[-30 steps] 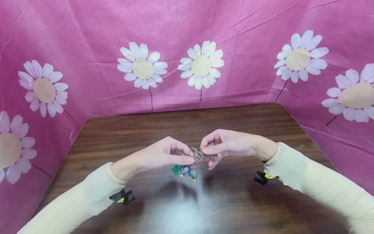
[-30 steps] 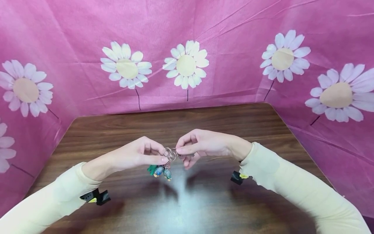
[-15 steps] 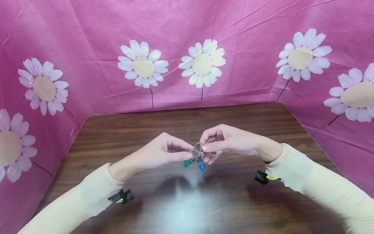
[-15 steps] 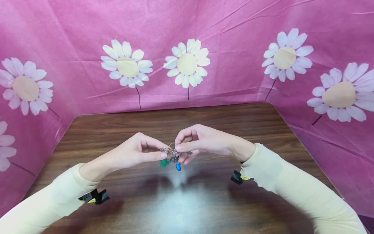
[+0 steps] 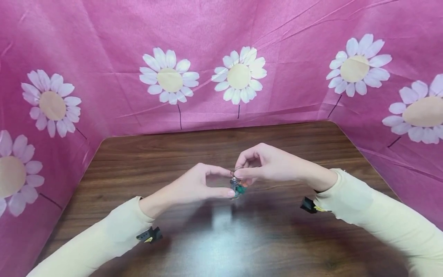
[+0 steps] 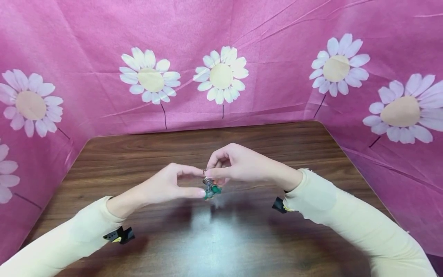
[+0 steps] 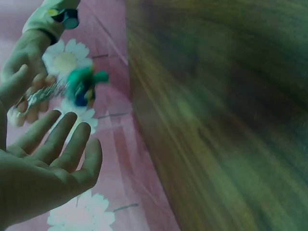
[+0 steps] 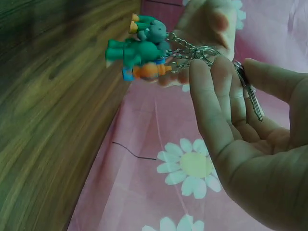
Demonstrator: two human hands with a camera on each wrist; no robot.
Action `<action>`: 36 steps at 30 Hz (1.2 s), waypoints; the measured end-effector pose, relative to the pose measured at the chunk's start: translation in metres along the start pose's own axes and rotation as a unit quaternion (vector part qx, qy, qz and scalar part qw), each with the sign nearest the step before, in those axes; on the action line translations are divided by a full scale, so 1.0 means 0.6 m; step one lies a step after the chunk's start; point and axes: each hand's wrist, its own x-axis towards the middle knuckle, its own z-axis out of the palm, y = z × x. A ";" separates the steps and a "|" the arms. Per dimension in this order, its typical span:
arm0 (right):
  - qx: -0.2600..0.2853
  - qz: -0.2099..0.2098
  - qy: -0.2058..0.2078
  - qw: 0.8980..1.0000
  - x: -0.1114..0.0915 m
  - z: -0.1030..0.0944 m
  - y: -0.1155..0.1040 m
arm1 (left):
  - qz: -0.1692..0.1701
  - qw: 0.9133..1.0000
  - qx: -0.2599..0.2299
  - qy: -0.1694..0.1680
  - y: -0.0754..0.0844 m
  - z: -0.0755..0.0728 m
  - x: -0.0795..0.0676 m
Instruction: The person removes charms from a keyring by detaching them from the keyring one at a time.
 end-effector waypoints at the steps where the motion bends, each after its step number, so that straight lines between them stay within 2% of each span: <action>1: 0.006 0.003 0.000 1.000 0.001 0.001 0.000 | 0.005 1.000 0.002 -0.007 -0.002 0.005 0.000; 3: 0.018 0.011 0.002 1.000 0.002 0.002 0.000 | 0.018 1.000 -0.004 -0.014 -0.004 0.015 0.001; 7: 0.041 0.024 0.003 0.999 0.003 0.000 0.001 | 0.022 0.997 -0.066 -0.026 -0.004 0.023 -0.002; 10: 0.053 0.034 0.003 0.998 -0.002 -0.004 -0.001 | 0.013 0.992 -0.117 -0.033 0.001 0.019 -0.006; 15: 0.068 0.040 -0.003 0.997 -0.012 -0.010 -0.006 | 0.016 0.990 -0.137 -0.026 0.017 0.008 -0.014; 18: 0.080 0.038 -0.009 0.996 -0.014 -0.011 -0.007 | 0.028 0.990 -0.134 -0.013 0.026 0.002 -0.018; 21: 0.092 0.033 -0.015 0.995 -0.014 -0.012 -0.006 | 0.048 0.993 -0.110 0.008 0.031 -0.002 -0.021; 28: 0.097 0.025 -0.031 0.994 -0.018 -0.009 0.000 | 0.092 0.992 -0.068 0.055 0.030 -0.002 -0.021; 36: 0.085 0.004 -0.048 0.995 -0.017 -0.006 0.005 | 0.102 0.990 -0.056 0.074 0.029 -0.002 -0.021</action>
